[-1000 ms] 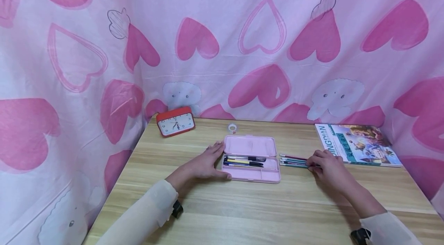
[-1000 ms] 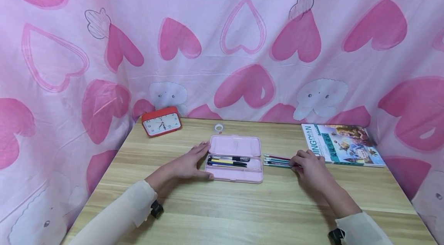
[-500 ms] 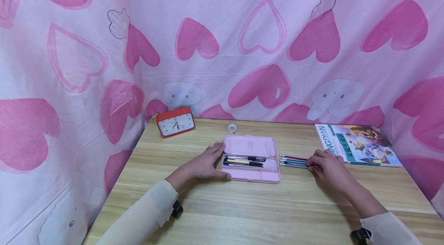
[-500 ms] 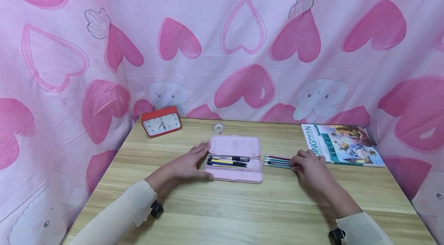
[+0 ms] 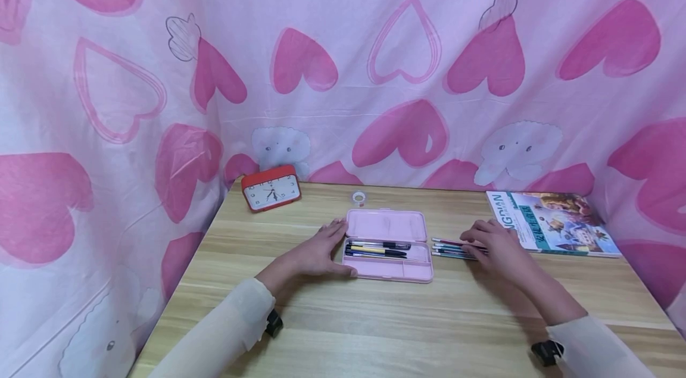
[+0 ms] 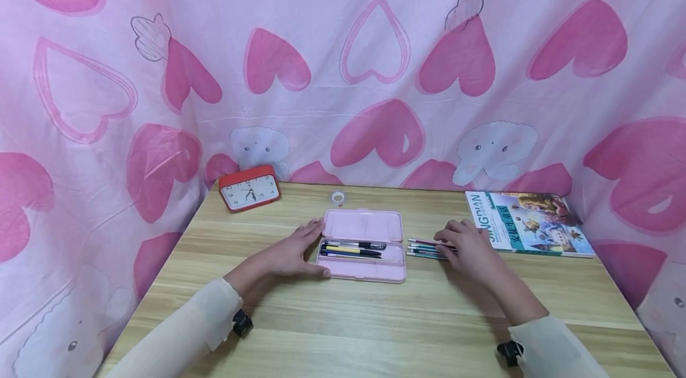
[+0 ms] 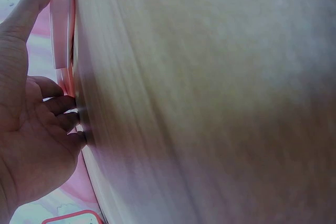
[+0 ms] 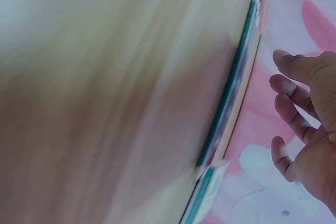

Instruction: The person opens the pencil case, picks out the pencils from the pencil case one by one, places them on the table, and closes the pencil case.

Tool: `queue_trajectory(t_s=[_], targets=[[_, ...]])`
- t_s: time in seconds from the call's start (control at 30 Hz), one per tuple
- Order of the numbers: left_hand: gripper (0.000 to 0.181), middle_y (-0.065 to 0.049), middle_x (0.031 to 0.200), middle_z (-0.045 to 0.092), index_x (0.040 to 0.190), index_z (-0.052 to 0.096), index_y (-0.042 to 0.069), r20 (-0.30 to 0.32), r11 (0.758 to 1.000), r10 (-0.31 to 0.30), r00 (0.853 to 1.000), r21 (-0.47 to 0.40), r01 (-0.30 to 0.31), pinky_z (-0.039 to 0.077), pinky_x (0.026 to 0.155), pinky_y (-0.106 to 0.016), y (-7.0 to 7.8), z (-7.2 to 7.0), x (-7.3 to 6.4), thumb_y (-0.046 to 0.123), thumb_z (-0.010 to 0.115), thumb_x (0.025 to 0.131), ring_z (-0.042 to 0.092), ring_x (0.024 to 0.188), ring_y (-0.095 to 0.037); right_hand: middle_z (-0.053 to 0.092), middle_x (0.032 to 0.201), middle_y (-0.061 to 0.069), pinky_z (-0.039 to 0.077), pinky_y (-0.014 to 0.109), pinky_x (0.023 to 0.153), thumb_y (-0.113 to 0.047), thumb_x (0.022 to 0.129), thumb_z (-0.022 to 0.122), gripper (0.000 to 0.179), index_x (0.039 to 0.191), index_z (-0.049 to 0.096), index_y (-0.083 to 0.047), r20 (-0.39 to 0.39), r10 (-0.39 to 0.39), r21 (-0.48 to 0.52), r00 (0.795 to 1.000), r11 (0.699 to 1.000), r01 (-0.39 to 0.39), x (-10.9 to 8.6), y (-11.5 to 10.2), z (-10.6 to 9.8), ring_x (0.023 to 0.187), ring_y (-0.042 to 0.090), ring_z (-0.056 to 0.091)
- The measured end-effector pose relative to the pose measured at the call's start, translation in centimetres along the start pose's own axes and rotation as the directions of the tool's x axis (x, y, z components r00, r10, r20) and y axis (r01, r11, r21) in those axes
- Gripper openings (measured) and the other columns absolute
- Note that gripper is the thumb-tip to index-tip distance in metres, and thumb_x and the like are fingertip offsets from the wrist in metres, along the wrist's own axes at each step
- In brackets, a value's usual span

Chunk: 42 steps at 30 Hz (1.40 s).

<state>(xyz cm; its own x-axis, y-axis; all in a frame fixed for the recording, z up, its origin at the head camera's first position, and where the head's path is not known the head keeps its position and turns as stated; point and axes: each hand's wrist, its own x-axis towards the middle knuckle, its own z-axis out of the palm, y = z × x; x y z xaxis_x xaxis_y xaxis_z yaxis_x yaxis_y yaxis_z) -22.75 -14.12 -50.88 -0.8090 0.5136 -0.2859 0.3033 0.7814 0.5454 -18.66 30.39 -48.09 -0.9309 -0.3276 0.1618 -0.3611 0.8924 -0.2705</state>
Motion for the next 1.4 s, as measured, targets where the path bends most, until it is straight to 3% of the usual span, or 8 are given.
queue_trajectory(t_s=[0.13,0.27,0.5,0.73,0.97,1.2,1.4], targets=[[0.134,0.008,0.189,0.004,0.18,0.011,0.025,0.002,1.0,-0.004,1.0,0.004,0.004,0.012,0.143,-0.054,-0.1,0.1,0.1,0.084,0.079,0.081,-0.003,0.176,-0.02,0.077,0.116,0.007,0.048,0.06,0.092,-0.013,0.097,0.085,0.022,0.119,0.084,-0.014,0.009,-0.021,0.015,1.0,1.0,0.021,0.9,-1.2,0.0,0.11,0.03,0.06],[0.133,0.008,0.189,0.005,0.18,0.011,0.025,-0.003,1.0,0.003,1.0,0.007,-0.003,0.013,0.143,-0.054,-0.2,0.1,0.2,0.083,0.079,0.082,-0.002,0.176,-0.02,0.079,0.119,0.008,0.046,0.057,0.093,-0.016,0.097,0.085,0.023,0.12,0.084,-0.014,0.022,-0.038,0.016,0.999,0.999,0.038,1.8,-2.4,0.2,0.114,0.032,0.061],[0.132,0.006,0.189,0.006,0.18,0.011,0.024,-0.007,1.0,0.009,1.0,0.009,-0.009,0.014,0.143,-0.055,-0.2,0.2,0.2,0.082,0.079,0.083,-0.001,0.176,-0.022,0.08,0.113,0.004,0.043,0.048,0.087,-0.017,0.098,0.085,0.019,0.116,0.085,-0.016,0.006,-0.114,0.026,0.993,0.993,0.114,2.9,-4.6,0.9,0.106,0.026,0.062],[0.131,0.005,0.189,0.007,0.18,0.012,0.023,-0.007,1.0,0.01,1.0,0.003,-0.01,0.013,0.143,-0.055,0.2,-0.1,-0.1,0.08,0.08,0.083,-0.001,0.176,-0.023,0.081,0.114,0.0,0.045,0.054,0.092,-0.013,0.097,0.086,0.021,0.116,0.086,-0.02,0.063,-0.151,0.071,0.987,0.987,0.146,3.4,-6.2,2.1,0.106,0.022,0.061],[0.131,0.004,0.189,0.007,0.18,0.012,0.022,-0.005,1.0,0.01,1.0,0.007,-0.01,0.014,0.143,-0.055,0.2,-0.1,-0.1,0.08,0.08,0.084,-0.001,0.176,-0.024,0.081,0.113,-0.007,0.038,0.041,0.088,-0.014,0.097,0.086,0.022,0.117,0.086,-0.022,0.14,-0.187,0.137,0.972,0.976,0.168,3.2,-6.9,3.0,0.106,0.016,0.058],[0.131,0.006,0.189,0.006,0.18,0.012,0.023,-0.002,1.0,0.01,1.0,0.005,-0.01,0.012,0.143,-0.055,0.1,-0.2,-0.1,0.08,0.08,0.084,-0.001,0.176,-0.022,0.08,0.114,-0.009,0.041,0.047,0.092,-0.016,0.098,0.085,0.019,0.113,0.085,-0.027,0.17,-0.217,0.141,0.961,0.971,0.194,3.1,-7.3,3.4,0.109,0.015,0.059],[0.132,0.009,0.189,0.005,0.18,0.012,0.025,0.005,1.0,-0.002,1.0,-0.005,0.002,0.016,0.142,-0.057,0.0,0.0,0.0,0.082,0.08,0.082,-0.002,0.176,-0.022,0.077,0.109,-0.011,0.04,0.043,0.089,-0.01,0.097,0.084,0.021,0.11,0.085,-0.025,0.159,-0.229,0.132,0.96,0.969,0.209,3.2,-7.4,3.8,0.105,0.014,0.059]])
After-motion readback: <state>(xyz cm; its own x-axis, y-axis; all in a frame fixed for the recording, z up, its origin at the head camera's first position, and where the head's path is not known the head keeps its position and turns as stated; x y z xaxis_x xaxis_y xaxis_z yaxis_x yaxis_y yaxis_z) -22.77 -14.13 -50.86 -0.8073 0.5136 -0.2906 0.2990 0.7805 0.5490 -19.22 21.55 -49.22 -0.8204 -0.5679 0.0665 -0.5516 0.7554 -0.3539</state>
